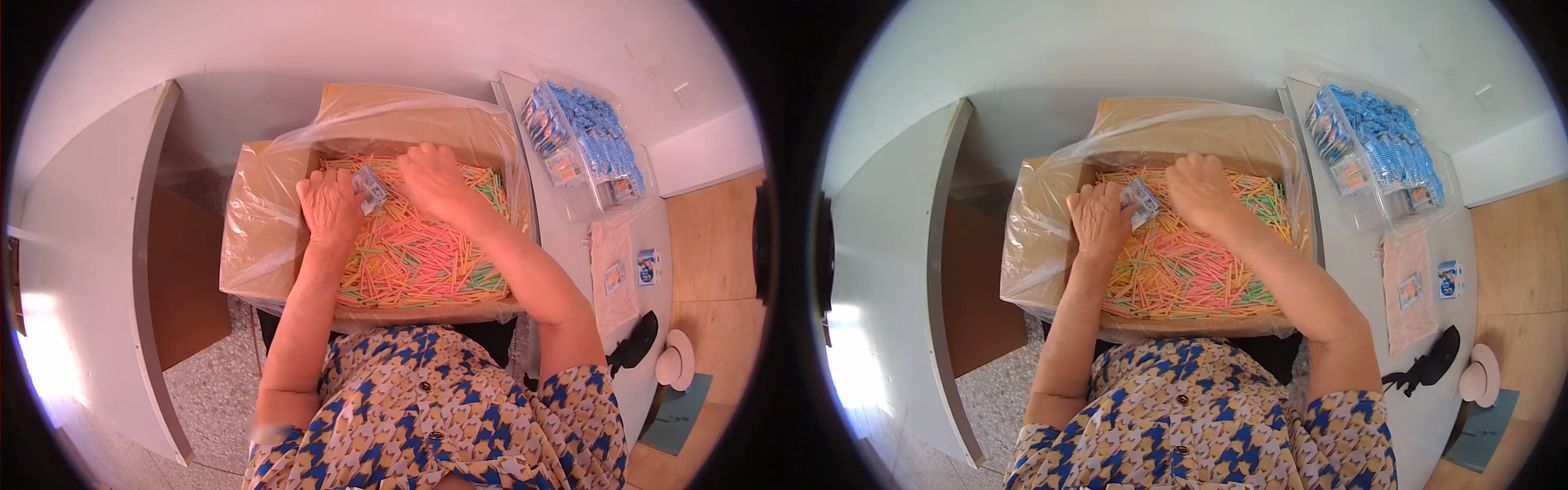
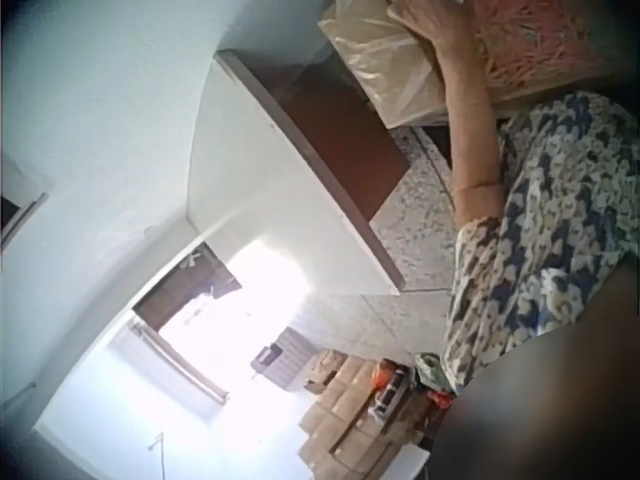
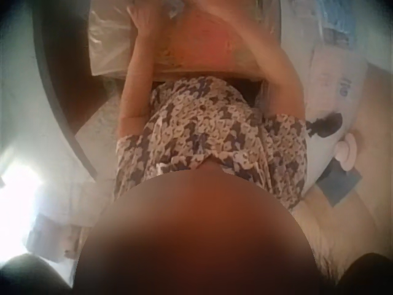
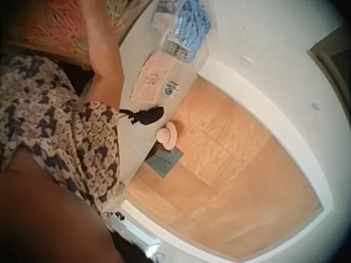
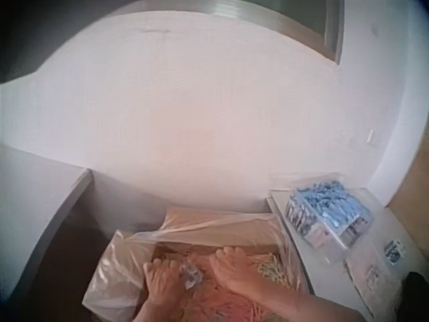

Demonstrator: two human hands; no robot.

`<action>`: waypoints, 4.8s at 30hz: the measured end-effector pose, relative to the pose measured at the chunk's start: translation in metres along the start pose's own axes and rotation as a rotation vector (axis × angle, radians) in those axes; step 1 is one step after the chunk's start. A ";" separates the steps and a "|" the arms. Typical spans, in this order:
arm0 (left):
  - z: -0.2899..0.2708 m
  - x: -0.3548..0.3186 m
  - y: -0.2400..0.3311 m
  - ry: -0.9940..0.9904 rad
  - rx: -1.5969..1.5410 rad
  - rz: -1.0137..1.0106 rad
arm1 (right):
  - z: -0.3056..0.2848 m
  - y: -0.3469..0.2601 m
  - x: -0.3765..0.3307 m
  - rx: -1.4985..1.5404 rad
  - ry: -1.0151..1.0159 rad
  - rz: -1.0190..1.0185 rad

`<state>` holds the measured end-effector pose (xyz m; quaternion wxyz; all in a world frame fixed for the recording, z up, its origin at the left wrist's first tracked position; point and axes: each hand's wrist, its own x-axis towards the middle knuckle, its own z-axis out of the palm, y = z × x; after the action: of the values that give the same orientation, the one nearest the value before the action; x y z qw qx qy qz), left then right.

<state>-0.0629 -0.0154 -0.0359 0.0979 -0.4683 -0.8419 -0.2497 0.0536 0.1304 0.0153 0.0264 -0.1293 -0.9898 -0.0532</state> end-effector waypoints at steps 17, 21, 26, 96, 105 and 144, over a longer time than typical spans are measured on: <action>-0.002 -0.001 -0.002 0.018 -0.049 -0.013 | -0.010 -0.008 -0.117 0.134 -0.406 0.585; -0.003 0.001 -0.001 0.009 -0.055 -0.021 | 0.000 -0.001 -0.118 0.265 -0.369 0.552; -0.002 0.001 -0.002 -0.007 -0.050 -0.029 | 0.010 -0.002 -0.118 0.259 -0.358 0.514; -0.013 0.010 0.003 0.176 -0.275 0.016 | 0.064 0.032 -0.022 2.365 0.182 1.138; -0.007 0.012 -0.001 0.161 -0.535 -0.024 | 0.048 0.038 0.001 2.069 0.011 1.030; -0.023 0.011 0.020 -0.434 -1.641 -0.374 | -0.061 0.012 -0.048 1.596 0.298 0.588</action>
<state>-0.0539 -0.0107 -0.0050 -0.4762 -0.2821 -0.4588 -0.6951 0.1054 0.1227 0.0735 0.2516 -0.3146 -0.6438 0.6506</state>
